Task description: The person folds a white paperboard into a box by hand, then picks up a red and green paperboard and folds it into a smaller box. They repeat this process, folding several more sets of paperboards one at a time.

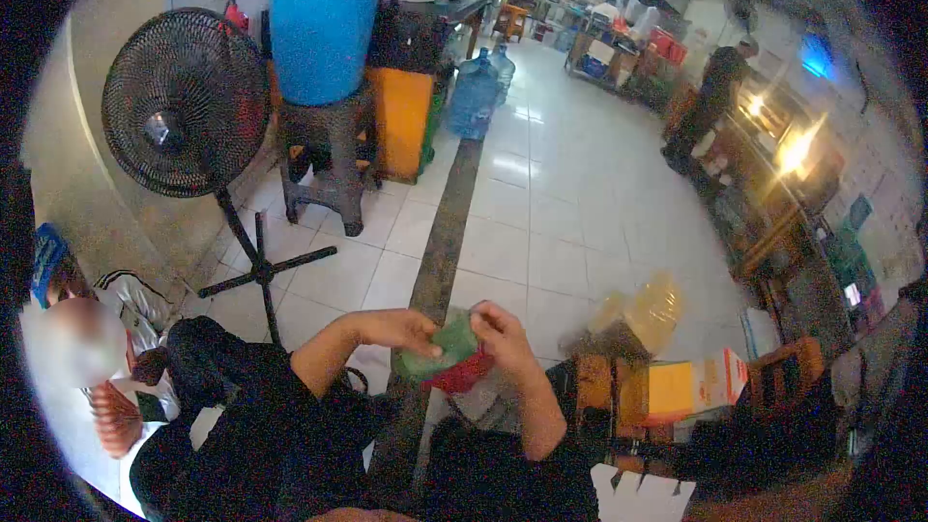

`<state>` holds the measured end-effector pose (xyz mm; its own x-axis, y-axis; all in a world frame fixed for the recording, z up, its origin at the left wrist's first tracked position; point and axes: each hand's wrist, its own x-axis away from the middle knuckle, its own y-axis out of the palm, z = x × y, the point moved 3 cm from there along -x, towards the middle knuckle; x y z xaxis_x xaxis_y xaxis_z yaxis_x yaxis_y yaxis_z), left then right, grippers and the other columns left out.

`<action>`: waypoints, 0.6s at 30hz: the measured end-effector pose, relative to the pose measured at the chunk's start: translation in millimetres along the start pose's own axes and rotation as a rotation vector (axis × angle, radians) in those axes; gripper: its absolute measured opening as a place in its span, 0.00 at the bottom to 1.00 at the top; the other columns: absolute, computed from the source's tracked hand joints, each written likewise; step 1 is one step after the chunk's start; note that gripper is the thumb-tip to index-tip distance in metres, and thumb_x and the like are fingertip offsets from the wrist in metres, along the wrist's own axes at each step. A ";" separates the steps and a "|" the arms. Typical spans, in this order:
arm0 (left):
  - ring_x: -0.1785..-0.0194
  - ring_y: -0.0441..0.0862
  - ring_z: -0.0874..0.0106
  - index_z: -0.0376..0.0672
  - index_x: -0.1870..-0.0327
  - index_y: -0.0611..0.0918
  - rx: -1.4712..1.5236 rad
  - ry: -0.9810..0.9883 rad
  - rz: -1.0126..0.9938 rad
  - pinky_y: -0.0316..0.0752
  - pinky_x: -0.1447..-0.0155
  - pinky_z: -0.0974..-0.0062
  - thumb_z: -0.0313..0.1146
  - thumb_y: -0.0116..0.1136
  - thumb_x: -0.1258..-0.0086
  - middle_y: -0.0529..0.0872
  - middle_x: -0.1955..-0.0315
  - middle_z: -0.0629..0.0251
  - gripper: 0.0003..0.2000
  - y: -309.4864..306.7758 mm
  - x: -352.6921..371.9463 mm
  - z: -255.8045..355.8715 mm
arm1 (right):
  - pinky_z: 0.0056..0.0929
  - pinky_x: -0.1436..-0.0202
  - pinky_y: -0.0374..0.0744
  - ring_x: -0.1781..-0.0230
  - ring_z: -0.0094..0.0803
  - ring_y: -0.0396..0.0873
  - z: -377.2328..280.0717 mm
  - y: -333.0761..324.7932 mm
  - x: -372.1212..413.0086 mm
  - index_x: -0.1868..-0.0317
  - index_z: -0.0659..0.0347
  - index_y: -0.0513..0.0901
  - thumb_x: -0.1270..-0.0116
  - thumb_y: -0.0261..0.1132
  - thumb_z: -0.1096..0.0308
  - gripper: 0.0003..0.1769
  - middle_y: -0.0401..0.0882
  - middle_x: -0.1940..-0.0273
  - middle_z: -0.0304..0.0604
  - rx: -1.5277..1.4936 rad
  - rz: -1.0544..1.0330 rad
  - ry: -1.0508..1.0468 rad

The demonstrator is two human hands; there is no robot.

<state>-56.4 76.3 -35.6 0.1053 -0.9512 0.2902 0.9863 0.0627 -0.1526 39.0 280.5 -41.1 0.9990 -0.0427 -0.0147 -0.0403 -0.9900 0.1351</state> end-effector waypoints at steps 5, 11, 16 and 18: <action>0.57 0.83 0.81 0.37 0.47 0.86 0.394 0.026 0.133 0.77 0.50 0.79 0.44 0.65 0.25 0.88 0.62 0.73 0.18 -7.6 7.3 3.3 | 0.33 0.39 0.74 0.50 0.27 0.78 -23.0 2.2 4.7 0.48 0.56 0.81 0.24 0.66 0.61 0.11 0.83 0.54 0.37 -0.446 0.075 -0.150; 0.55 0.81 0.81 0.38 0.46 0.85 0.415 -0.029 0.146 0.75 0.47 0.80 0.42 0.66 0.26 0.87 0.60 0.73 0.17 -8.9 11.0 1.8 | 0.26 0.49 0.74 0.56 0.25 0.75 -22.1 9.2 6.5 0.45 0.58 0.84 0.26 0.68 0.63 0.14 0.78 0.56 0.36 0.067 0.056 -0.117; 0.55 0.81 0.80 0.43 0.41 0.85 0.207 -0.018 0.118 0.76 0.48 0.77 0.39 0.68 0.28 0.88 0.56 0.73 0.18 -8.6 2.0 -17.9 | 0.24 0.57 0.72 0.60 0.24 0.73 -36.2 39.2 9.9 0.47 0.53 0.90 0.33 0.74 0.63 0.15 0.73 0.59 0.34 0.590 -0.166 -0.195; 0.55 0.81 0.80 0.43 0.41 0.85 0.206 -0.048 0.116 0.76 0.48 0.76 0.38 0.68 0.28 0.88 0.58 0.72 0.18 -6.6 0.1 -19.6 | 0.24 0.58 0.72 0.60 0.24 0.73 -32.8 37.7 11.2 0.48 0.54 0.90 0.35 0.75 0.65 0.15 0.73 0.60 0.35 0.643 -0.132 -0.145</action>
<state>-65.5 69.8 -53.1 0.2208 -0.9189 0.3269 0.9718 0.2359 0.0066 49.4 247.2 -3.6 0.9854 0.1110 -0.1291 0.0332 -0.8691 -0.4934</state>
